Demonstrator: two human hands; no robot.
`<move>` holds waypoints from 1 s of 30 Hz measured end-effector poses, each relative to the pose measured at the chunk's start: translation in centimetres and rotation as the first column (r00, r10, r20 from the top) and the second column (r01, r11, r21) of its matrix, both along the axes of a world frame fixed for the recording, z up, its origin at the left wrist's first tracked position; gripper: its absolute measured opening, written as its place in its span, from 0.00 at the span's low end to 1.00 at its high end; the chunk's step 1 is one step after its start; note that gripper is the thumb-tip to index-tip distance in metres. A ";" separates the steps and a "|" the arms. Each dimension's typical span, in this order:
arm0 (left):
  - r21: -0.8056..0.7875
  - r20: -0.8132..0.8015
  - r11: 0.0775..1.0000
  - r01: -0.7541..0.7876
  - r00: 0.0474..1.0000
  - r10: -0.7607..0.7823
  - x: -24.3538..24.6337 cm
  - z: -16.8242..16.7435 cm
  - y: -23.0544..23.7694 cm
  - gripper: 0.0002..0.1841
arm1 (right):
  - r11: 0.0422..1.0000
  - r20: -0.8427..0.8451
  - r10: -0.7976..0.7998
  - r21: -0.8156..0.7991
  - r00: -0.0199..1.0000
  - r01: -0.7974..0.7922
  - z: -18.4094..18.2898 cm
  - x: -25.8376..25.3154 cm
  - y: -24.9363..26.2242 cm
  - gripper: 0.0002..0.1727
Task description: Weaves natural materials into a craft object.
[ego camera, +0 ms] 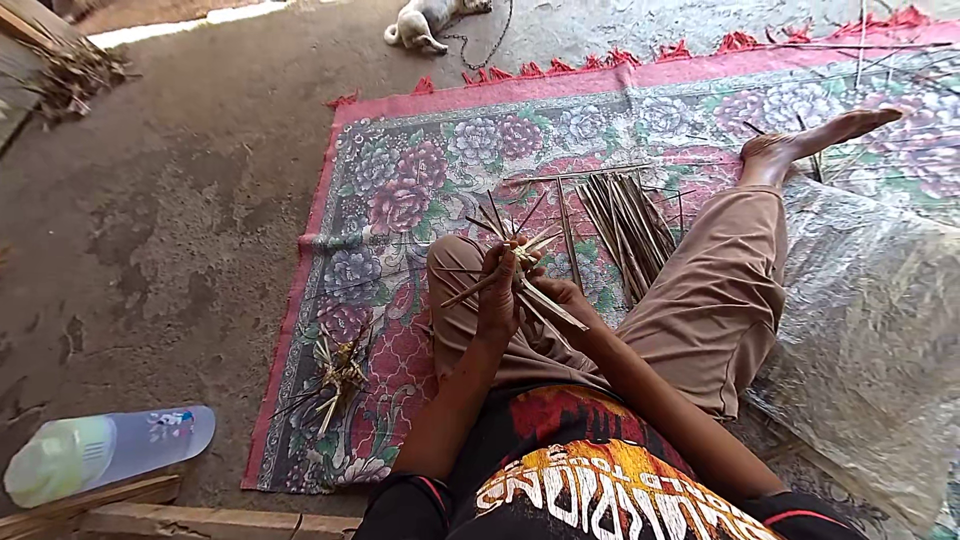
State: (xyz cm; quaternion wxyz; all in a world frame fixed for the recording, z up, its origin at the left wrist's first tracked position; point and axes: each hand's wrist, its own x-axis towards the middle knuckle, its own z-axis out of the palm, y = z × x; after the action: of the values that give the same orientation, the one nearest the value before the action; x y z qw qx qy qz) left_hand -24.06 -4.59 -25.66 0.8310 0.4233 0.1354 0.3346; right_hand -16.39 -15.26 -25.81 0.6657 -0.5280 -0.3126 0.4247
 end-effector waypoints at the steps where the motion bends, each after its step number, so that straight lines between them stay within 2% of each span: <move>1: 0.007 -0.010 0.999 -0.032 0.999 0.032 0.0 -0.1 0.2 0.12 | 0.999 0.005 0.044 -0.003 0.999 -0.044 0.2 0.1 -0.2 0.07; 3: -0.078 -0.024 0.995 -0.068 0.998 0.066 -0.1 -0.3 0.8 0.08 | 0.988 -0.042 0.157 0.006 0.987 -0.157 0.6 0.4 -0.5 0.07; 7: -0.257 -0.039 0.965 -0.050 0.998 0.042 -0.4 0.1 1.0 0.10 | 0.919 -0.029 0.393 0.040 0.919 -0.392 0.3 1.6 -0.9 0.06; 9: -0.247 -0.026 0.969 -0.011 1.000 0.004 -0.7 0.6 1.0 0.12 | 0.886 0.016 0.461 0.040 0.887 -0.461 0.5 2.1 -1.3 0.07; 10: -0.189 -0.019 0.982 0.029 0.999 -0.033 -0.9 0.9 1.3 0.14 | 0.885 0.034 0.464 0.024 0.885 -0.465 0.8 2.3 -1.5 0.08; 12: 0.036 -0.027 0.988 0.148 0.989 -0.147 -1.4 1.3 2.4 0.22 | 0.932 0.062 0.361 -0.032 0.930 -0.360 1.6 2.6 -1.9 0.11; 14: 0.269 -0.076 0.925 0.268 0.963 -0.257 -2.0 1.5 3.5 0.27 | 0.990 0.118 0.130 -0.076 0.984 -0.122 2.4 2.7 -1.9 0.09; 16: 0.366 -0.111 0.873 0.322 0.947 -0.303 -2.6 2.1 3.9 0.29 | 0.995 0.146 -0.086 -0.044 0.986 0.094 3.0 2.8 -1.6 0.08; 19: 0.292 -0.071 0.888 0.355 0.934 -0.350 -3.0 2.4 3.6 0.22 | 0.976 0.160 -0.214 0.067 0.963 0.206 3.8 2.6 -1.3 0.13; 21: 0.209 -0.062 0.884 0.418 0.908 -0.415 -3.2 2.5 3.4 0.16 | 0.964 0.168 -0.242 0.155 0.956 0.217 4.0 2.5 -1.2 0.12; 25: 0.036 -0.011 0.792 0.610 0.793 -0.610 -3.7 1.4 2.9 0.18 | 0.943 0.238 -0.311 0.194 0.920 0.268 4.2 2.4 -1.3 0.06; 27: 0.021 0.042 0.756 0.654 0.755 -0.654 -3.6 1.0 2.7 0.18 | 0.933 0.240 -0.340 0.210 0.909 0.294 4.0 2.3 -1.3 0.06; 30: 0.133 -0.003 0.748 0.650 0.755 -0.655 -3.2 1.6 2.9 0.20 | 0.906 0.308 -0.418 0.206 0.855 0.369 3.6 2.9 -1.1 0.06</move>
State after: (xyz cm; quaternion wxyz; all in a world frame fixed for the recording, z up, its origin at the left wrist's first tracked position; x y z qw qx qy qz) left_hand -27.26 -1.73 -24.03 0.8697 0.4881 -0.0604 0.0405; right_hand -13.53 -16.33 -22.25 0.7086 -0.5989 -0.3384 0.1572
